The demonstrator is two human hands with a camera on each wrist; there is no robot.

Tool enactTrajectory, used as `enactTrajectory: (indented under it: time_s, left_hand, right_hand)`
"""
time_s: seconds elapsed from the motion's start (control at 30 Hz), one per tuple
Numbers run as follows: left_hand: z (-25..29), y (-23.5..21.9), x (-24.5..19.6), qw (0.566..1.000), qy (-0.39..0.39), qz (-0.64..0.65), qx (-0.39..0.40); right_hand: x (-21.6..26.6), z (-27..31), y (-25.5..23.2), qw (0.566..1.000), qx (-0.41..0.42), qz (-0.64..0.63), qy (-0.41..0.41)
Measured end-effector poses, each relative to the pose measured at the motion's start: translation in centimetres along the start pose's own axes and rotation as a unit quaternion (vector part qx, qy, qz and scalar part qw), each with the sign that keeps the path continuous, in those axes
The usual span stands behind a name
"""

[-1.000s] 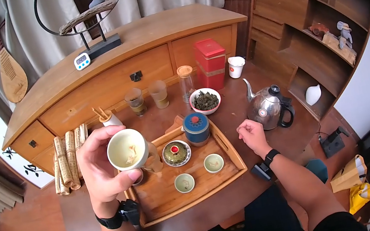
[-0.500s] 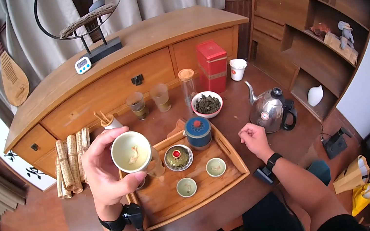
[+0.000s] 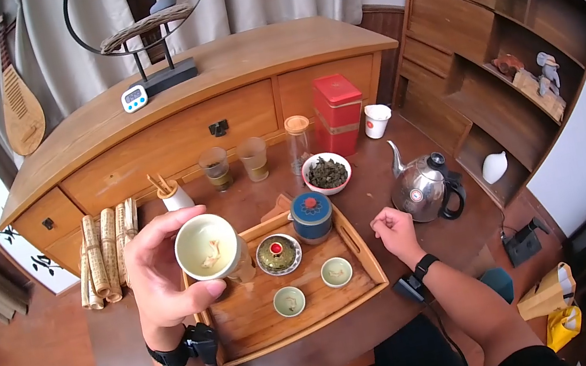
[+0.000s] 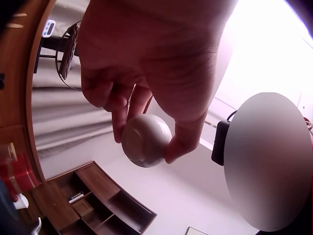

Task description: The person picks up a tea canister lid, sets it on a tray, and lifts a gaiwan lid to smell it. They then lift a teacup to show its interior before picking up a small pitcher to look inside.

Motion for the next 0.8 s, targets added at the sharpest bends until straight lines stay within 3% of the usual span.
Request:
enactTrajectory:
  time_s: [0.8]
  left_hand:
    - [0.20,-0.44,-0.13,1.000,0.008,0.029,0.008]
  right_hand:
    - [-0.55,0.02,-0.22,1.000,0.002,-0.002,-0.004]
Point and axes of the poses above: each hand's wrist, its own z-axis away from the middle knuckle, its own y-axis out of the palm, x = y × z, the point moved 1 cm from there along -z, towards the middle knuckle, and after that the axes turned 3 degrees about x, right-handed, at the moved point
